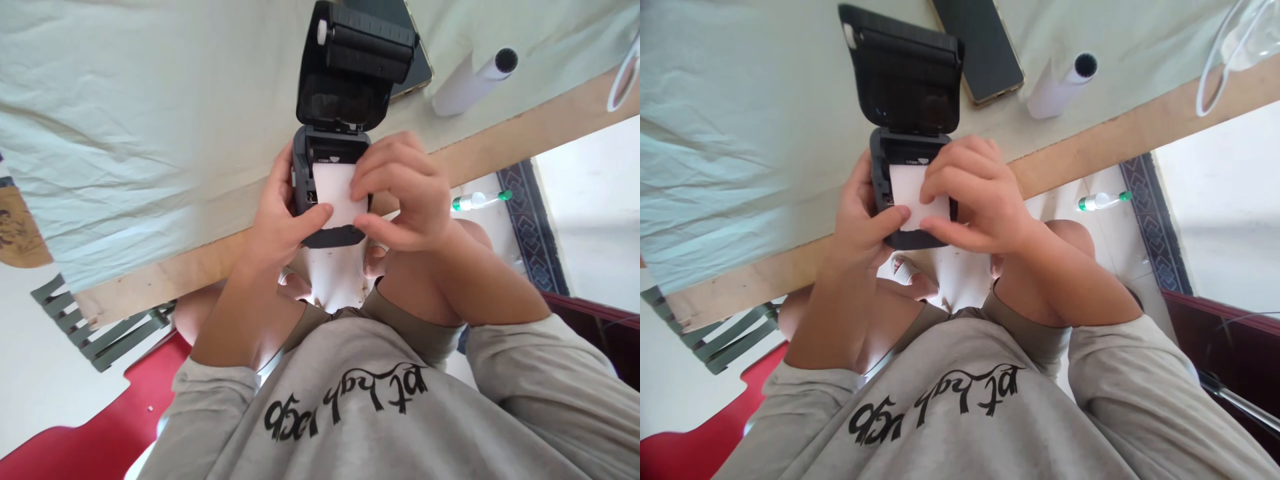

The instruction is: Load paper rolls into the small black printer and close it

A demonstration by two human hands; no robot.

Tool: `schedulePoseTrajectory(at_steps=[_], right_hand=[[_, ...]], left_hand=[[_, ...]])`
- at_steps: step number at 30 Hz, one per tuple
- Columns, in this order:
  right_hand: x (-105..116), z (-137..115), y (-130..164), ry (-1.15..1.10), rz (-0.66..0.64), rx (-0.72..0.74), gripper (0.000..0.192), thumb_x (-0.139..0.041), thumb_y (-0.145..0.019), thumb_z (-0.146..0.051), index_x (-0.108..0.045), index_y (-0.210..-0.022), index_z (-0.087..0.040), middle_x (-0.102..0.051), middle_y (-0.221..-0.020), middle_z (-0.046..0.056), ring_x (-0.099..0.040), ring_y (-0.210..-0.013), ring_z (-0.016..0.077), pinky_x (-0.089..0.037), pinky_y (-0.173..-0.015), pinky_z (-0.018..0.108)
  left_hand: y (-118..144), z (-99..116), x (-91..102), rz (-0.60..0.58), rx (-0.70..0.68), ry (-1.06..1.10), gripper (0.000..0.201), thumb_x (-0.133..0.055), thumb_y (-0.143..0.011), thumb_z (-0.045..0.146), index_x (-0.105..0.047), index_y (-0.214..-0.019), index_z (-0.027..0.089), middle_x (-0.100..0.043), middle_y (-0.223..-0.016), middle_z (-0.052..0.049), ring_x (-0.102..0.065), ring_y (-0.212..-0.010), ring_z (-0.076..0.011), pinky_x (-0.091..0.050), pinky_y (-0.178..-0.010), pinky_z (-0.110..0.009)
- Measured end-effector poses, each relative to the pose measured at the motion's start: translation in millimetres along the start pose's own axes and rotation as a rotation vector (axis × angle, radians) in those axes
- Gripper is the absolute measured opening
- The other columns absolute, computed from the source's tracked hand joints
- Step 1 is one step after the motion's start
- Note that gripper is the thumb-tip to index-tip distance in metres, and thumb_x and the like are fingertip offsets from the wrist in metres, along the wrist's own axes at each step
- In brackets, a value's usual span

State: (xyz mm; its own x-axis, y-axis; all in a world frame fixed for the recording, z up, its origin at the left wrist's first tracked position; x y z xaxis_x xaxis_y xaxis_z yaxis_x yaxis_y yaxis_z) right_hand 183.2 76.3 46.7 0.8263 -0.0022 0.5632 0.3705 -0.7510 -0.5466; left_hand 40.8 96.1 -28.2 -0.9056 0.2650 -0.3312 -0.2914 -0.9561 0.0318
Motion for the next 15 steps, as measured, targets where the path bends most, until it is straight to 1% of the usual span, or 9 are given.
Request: schedulePoseTrajectory(at_steps=[2,4,6,8,10,11,13,14,15], right_hand=[[5.2,8.0,-1.1,0.023,0.032,-0.097,0.026,-0.065,-0.086,-0.055,-0.065,-0.101,-0.033,-0.067,-0.106,0.006,-0.062,-0.104,0.0291,-0.048,-0.102,0.054],[6.3,13.3,-1.8,0.085,0.016,-0.163,0.029,-0.065,-0.087,-0.054,-0.063,-0.107,-0.033,-0.065,-0.114,0.008,-0.059,-0.110,0.0305,-0.049,-0.103,0.054],[5.6,11.9,-2.4,0.104,0.000,-0.137,0.035,-0.065,-0.087,-0.057,-0.061,-0.111,-0.033,-0.062,-0.115,0.009,-0.058,-0.111,0.0308,-0.051,-0.100,0.054],[4.8,9.4,-2.0,0.068,-0.001,-0.084,0.040,-0.068,-0.085,-0.059,-0.060,-0.113,-0.032,-0.061,-0.113,0.009,-0.058,-0.108,0.0301,-0.052,-0.098,0.054],[8.3,10.0,-0.9,0.009,0.048,-0.066,0.041,-0.069,-0.083,-0.060,-0.058,-0.112,-0.032,-0.059,-0.109,0.007,-0.059,-0.108,0.0292,-0.052,-0.097,0.052],[13.3,12.8,-0.1,-0.021,0.107,-0.089,0.040,-0.068,-0.084,-0.060,-0.057,-0.112,-0.033,-0.057,-0.110,0.006,-0.059,-0.110,0.0286,-0.052,-0.097,0.050],[25.2,23.1,2.5,-0.087,0.244,-0.200,0.041,-0.064,-0.085,-0.061,-0.054,-0.116,-0.037,-0.055,-0.125,0.003,-0.057,-0.122,0.0286,-0.051,-0.099,0.047],[25.1,32.3,3.7,-0.127,0.248,-0.314,0.046,-0.062,-0.084,-0.063,-0.049,-0.123,-0.041,-0.050,-0.139,-0.001,-0.053,-0.132,0.0281,-0.050,-0.102,0.045],[21.5,41.7,5.2,-0.184,0.220,-0.439,0.054,-0.061,-0.083,-0.066,-0.042,-0.130,-0.046,-0.042,-0.151,-0.006,-0.047,-0.141,0.0268,-0.049,-0.106,0.042]], left_hand=[[1.8,2.6,0.0,0.016,0.005,-0.007,0.061,-0.087,-0.070,0.034,-0.063,-0.127,0.033,-0.064,-0.138,-0.003,-0.053,-0.141,-0.0345,-0.048,-0.115,-0.050],[3.1,5.5,-2.6,0.005,-0.007,0.004,0.062,-0.087,-0.069,0.035,-0.063,-0.126,0.034,-0.063,-0.139,-0.003,-0.053,-0.141,-0.0343,-0.049,-0.115,-0.050],[3.4,7.7,-3.8,0.004,-0.026,0.012,0.060,-0.085,-0.072,0.036,-0.062,-0.127,0.033,-0.062,-0.141,-0.003,-0.053,-0.140,-0.0334,-0.048,-0.116,-0.050],[3.0,6.7,-2.5,0.027,-0.011,-0.003,0.058,-0.084,-0.074,0.036,-0.061,-0.127,0.032,-0.062,-0.141,-0.003,-0.053,-0.140,-0.0336,-0.047,-0.117,-0.050],[2.5,4.6,-1.0,0.050,0.027,-0.026,0.064,-0.087,-0.071,0.036,-0.059,-0.128,0.031,-0.063,-0.141,-0.003,-0.050,-0.142,-0.0360,-0.045,-0.117,-0.052],[2.2,3.8,-1.0,0.052,0.045,-0.036,0.069,-0.089,-0.069,0.037,-0.058,-0.130,0.030,-0.063,-0.140,-0.004,-0.048,-0.143,-0.0374,-0.045,-0.117,-0.052],[1.6,3.3,-1.3,0.048,0.066,-0.052,0.075,-0.090,-0.064,0.038,-0.057,-0.131,0.030,-0.064,-0.138,-0.005,-0.047,-0.144,-0.0391,-0.047,-0.115,-0.053],[1.4,3.2,-1.2,0.047,0.073,-0.062,0.076,-0.090,-0.063,0.038,-0.058,-0.131,0.030,-0.064,-0.137,-0.006,-0.047,-0.144,-0.0391,-0.048,-0.114,-0.053],[1.4,3.1,-0.9,0.047,0.076,-0.073,0.075,-0.090,-0.063,0.038,-0.058,-0.130,0.030,-0.064,-0.137,-0.007,-0.048,-0.144,-0.0389,-0.048,-0.113,-0.052]])
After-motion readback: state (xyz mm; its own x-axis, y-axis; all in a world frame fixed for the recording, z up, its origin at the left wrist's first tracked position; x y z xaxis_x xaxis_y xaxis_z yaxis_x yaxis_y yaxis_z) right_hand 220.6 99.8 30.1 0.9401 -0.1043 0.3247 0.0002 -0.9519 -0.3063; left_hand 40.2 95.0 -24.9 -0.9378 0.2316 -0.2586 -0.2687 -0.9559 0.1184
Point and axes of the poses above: each hand's wrist, its own y-axis away from the middle knuckle, its own x-axis out of the back of the hand, z = x × y, the point moved 9 cm from there along -y, towards the middle knuckle
